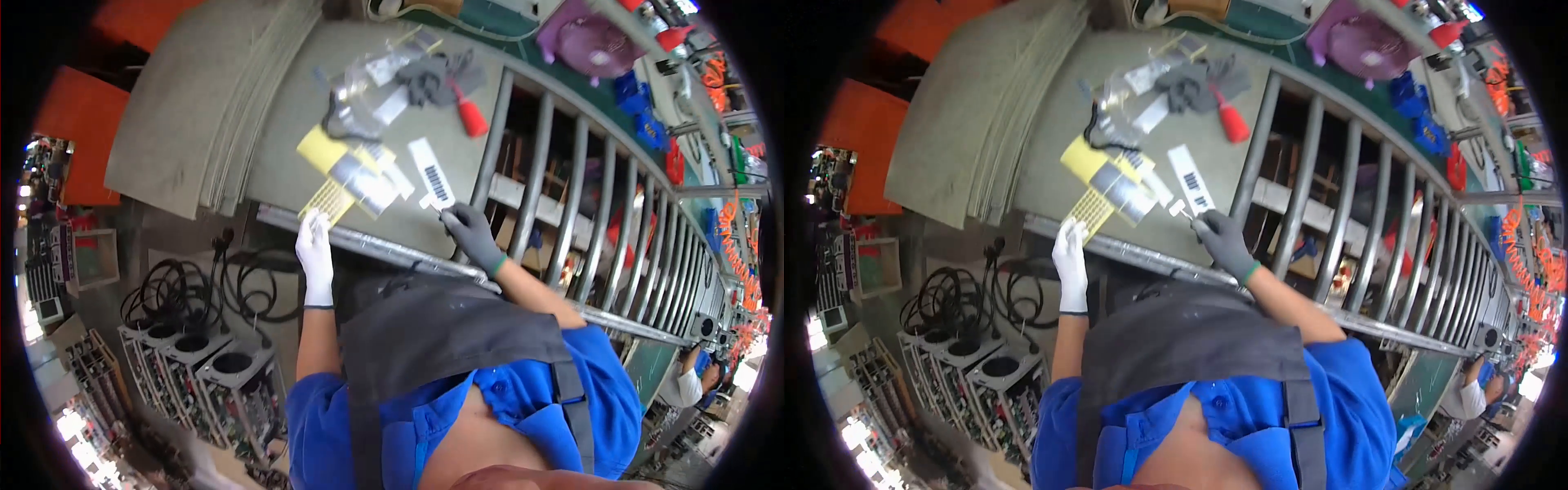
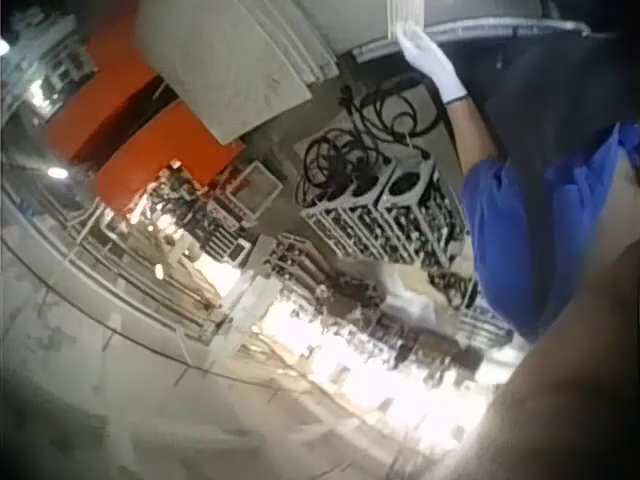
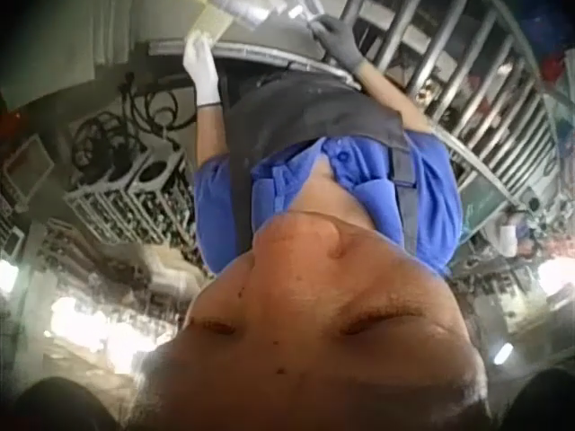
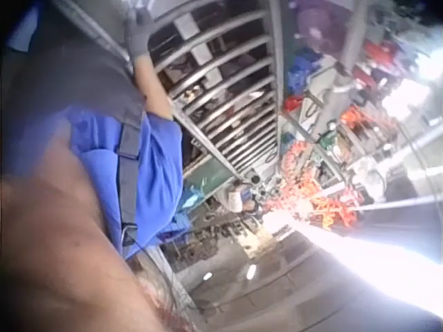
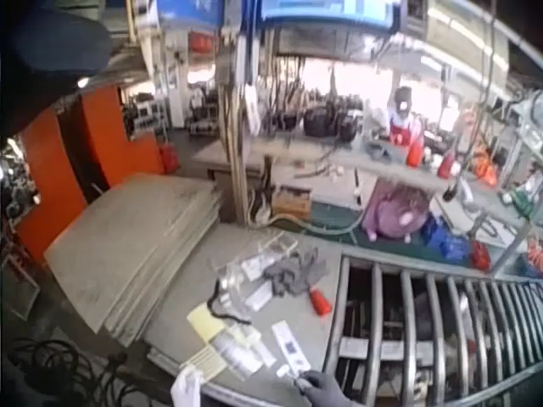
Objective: Assembling, labeling, and applying sealant to components within a solar inverter or power electronics unit.
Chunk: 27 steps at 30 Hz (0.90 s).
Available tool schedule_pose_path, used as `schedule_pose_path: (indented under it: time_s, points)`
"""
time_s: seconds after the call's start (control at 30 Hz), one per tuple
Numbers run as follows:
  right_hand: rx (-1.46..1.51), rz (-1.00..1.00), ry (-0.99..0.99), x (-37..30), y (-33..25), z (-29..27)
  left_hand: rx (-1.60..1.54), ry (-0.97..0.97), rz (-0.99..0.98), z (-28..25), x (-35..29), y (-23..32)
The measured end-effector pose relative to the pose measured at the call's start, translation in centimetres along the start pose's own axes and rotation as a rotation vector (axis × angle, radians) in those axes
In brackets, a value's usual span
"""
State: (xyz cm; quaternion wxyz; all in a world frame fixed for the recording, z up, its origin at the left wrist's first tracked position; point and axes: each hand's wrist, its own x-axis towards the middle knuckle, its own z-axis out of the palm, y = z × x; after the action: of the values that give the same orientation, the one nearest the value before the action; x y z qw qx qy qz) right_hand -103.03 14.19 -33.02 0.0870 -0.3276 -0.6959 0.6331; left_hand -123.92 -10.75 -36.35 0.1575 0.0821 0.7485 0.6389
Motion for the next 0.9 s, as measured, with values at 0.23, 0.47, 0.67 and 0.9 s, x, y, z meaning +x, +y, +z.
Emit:
schedule_pose_path:
  time_s: [0.23, 0.47, 0.67, 0.9]
  points:
    - [-0.152, 0.154, 0.003, 3.9, 2.2, 9.5, 0.067, -0.040, -0.215, -3.2, -0.5, -2.6]
    - [0.005, -0.100, 0.244, 0.2, 3.1, 10.1, 0.165, -0.454, 0.025, 0.6, 2.6, -1.1]
    - [-0.007, -0.094, 0.505, -7.2, 2.1, 5.0, 0.249, -0.685, 0.013, 5.8, 1.4, 2.4]
    - [0.104, -0.127, 0.971, -23.4, 3.8, -4.8, 0.287, -0.988, 0.101, 16.2, -8.2, 2.6]
